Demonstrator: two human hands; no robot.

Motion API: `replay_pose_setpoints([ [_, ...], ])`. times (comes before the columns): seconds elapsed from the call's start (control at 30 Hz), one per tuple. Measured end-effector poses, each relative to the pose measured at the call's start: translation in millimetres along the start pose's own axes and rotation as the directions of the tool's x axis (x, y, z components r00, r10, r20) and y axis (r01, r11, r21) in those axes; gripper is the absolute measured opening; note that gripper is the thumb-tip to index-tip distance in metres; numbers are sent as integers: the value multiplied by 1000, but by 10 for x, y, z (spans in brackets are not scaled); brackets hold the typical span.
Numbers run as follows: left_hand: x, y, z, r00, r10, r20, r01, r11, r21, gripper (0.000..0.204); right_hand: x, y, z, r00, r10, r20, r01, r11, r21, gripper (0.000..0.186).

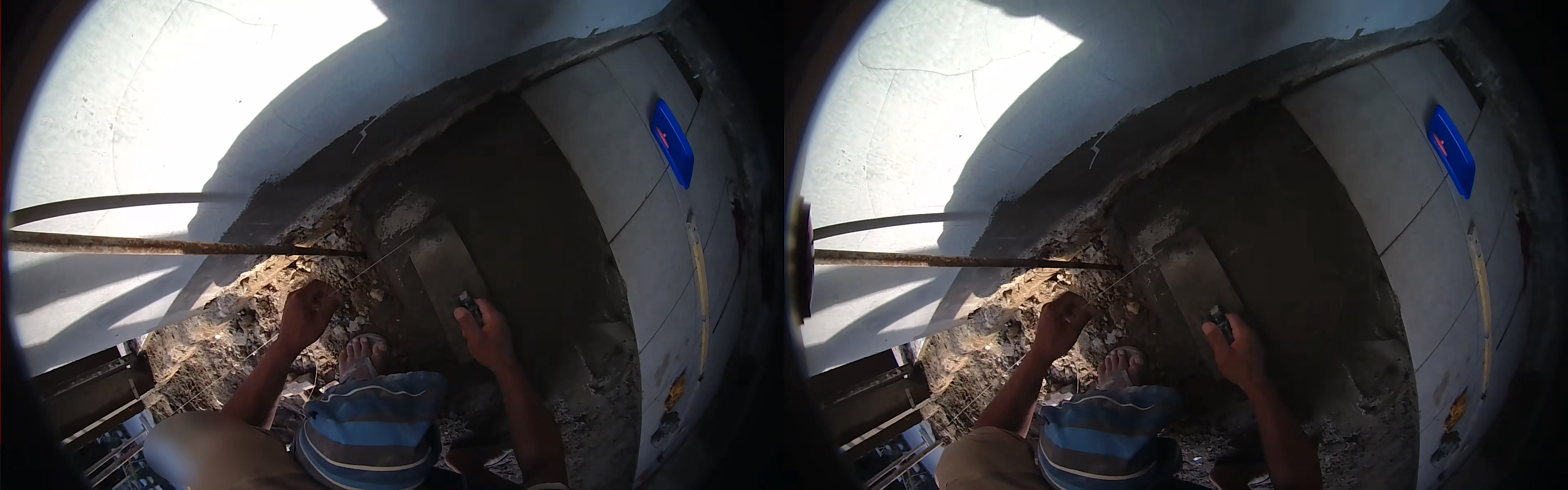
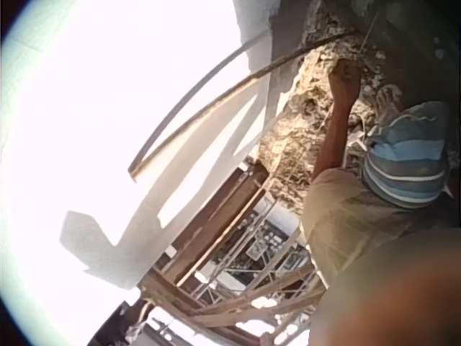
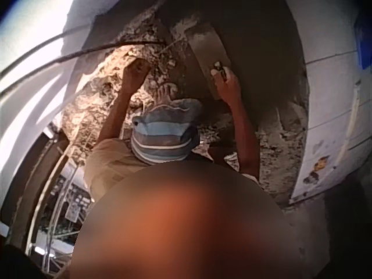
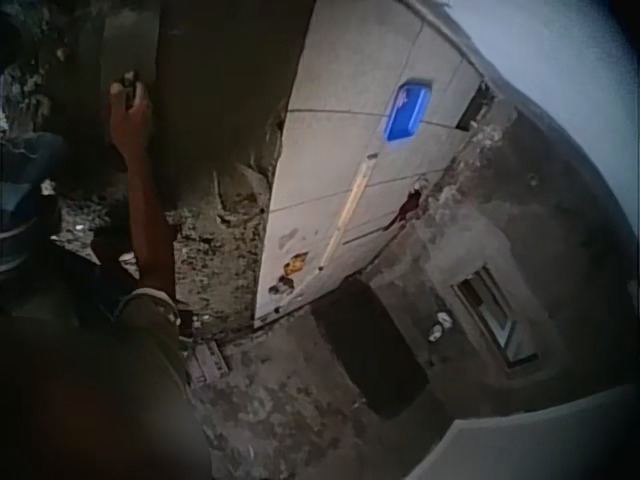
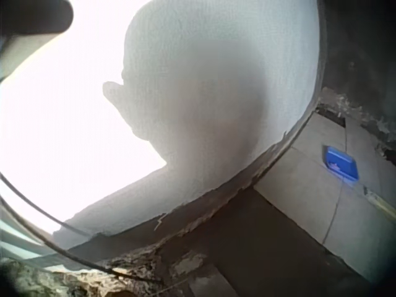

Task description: Smoothing and leveling wet concrete or mortar on a floor section using a trowel and finishing tool.

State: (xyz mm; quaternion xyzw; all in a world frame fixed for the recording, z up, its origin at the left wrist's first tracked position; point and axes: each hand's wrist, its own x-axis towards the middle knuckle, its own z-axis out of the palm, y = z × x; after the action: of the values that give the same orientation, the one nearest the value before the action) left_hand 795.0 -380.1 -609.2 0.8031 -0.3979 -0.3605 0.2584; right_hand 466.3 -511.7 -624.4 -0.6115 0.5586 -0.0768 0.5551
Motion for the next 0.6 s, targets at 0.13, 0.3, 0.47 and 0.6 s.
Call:
replay_pose_setpoints([
  [0.13,-39,-69,10,998,60,-35,-63,995,-82,22,348,-253,337,995,-96,-9,96,995,-39,46],
  [0.3,-60,-134,26,999,36,31,-33,997,-76,22,569,-372,650,981,-189,-37,184,977,-107,51],
  [0.47,-53,-159,25,996,69,55,-63,993,-100,21,696,-366,777,978,-204,-29,198,968,-152,53],
  [0.6,-39,-120,23,996,48,79,-38,991,-126,21,782,-375,715,976,-216,6,215,964,-159,66],
])
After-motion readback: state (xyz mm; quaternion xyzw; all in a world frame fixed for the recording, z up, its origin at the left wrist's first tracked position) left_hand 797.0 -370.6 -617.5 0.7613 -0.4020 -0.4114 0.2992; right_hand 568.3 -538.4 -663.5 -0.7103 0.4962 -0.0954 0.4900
